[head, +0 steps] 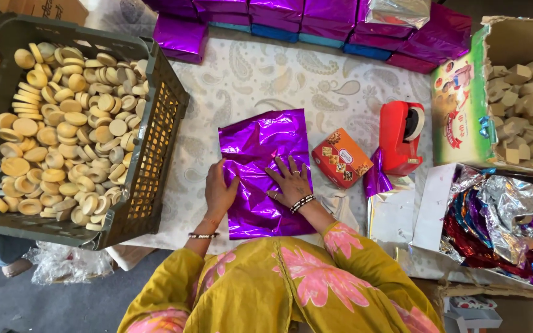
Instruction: Manually packing small sweets into boxes and wrapping them in decorative foil.
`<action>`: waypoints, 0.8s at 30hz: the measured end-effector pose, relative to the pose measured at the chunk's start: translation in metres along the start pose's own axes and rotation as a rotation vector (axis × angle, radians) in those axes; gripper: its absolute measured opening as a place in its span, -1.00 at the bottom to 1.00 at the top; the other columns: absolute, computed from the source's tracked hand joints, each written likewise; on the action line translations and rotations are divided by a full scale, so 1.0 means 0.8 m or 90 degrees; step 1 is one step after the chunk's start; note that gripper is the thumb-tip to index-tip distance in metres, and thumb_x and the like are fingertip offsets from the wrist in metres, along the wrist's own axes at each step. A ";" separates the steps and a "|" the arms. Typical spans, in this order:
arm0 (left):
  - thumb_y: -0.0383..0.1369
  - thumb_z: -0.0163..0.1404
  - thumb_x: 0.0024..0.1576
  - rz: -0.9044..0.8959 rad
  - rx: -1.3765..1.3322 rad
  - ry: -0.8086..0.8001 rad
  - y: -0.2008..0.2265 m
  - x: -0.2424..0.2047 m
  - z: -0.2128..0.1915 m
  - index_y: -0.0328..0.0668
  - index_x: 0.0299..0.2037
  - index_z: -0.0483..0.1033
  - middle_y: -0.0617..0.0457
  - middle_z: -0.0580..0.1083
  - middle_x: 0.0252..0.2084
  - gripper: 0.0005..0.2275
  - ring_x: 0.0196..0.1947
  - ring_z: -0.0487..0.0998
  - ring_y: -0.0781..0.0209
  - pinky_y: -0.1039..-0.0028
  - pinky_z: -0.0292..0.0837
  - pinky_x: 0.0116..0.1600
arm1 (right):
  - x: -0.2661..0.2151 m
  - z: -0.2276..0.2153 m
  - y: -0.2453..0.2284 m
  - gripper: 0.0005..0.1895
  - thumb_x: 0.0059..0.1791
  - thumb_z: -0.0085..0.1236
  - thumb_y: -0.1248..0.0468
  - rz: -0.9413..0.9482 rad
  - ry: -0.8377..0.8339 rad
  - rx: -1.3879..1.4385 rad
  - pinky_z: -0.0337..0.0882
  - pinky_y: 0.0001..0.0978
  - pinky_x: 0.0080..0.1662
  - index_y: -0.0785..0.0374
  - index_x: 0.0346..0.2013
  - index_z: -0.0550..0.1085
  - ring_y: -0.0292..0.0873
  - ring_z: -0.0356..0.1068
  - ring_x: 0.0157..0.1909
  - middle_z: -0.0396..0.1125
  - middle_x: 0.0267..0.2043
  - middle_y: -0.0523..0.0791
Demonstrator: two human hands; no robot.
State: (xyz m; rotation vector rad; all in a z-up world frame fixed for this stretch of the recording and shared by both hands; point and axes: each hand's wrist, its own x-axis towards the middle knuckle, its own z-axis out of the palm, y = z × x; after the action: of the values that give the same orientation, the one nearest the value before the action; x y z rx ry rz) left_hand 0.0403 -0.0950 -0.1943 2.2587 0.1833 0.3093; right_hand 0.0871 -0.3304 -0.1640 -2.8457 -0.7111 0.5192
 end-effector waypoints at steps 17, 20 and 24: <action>-0.38 0.09 0.11 0.249 0.090 -0.110 0.062 -0.014 0.010 -0.13 0.25 0.37 -0.22 0.35 0.30 -0.54 0.33 0.31 -0.24 0.01 0.22 0.37 | 0.004 0.009 0.003 -0.15 -0.14 0.24 -0.21 -0.005 0.016 0.000 -0.20 0.45 0.38 -0.20 0.40 0.21 0.20 -0.28 0.58 -0.19 0.58 -0.09; -0.39 0.06 0.12 0.292 0.101 -0.165 0.058 0.009 0.035 -0.17 0.27 0.37 -0.24 0.34 0.31 -0.54 0.33 0.30 -0.26 -0.04 0.21 0.33 | 0.004 0.011 0.006 -0.18 -0.13 0.24 -0.20 -0.001 0.017 -0.004 -0.16 0.44 0.38 -0.14 0.37 0.25 0.22 -0.21 0.55 -0.14 0.57 -0.07; -0.33 0.00 0.18 0.144 0.229 -0.352 0.081 0.041 0.041 -0.09 0.37 0.32 -0.25 0.40 0.28 -0.51 0.27 0.39 -0.23 -0.04 0.27 0.32 | 0.002 0.020 0.021 -0.26 -0.06 0.15 -0.18 0.021 -0.008 0.055 0.08 0.27 0.35 -0.10 0.37 0.29 0.19 0.06 0.45 0.07 0.48 -0.02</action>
State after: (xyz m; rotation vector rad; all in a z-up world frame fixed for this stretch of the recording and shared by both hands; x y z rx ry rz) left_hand 0.0831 -0.1532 -0.1601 2.6283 -0.3332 -0.2599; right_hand 0.0893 -0.3433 -0.1831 -2.7801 -0.6298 0.5589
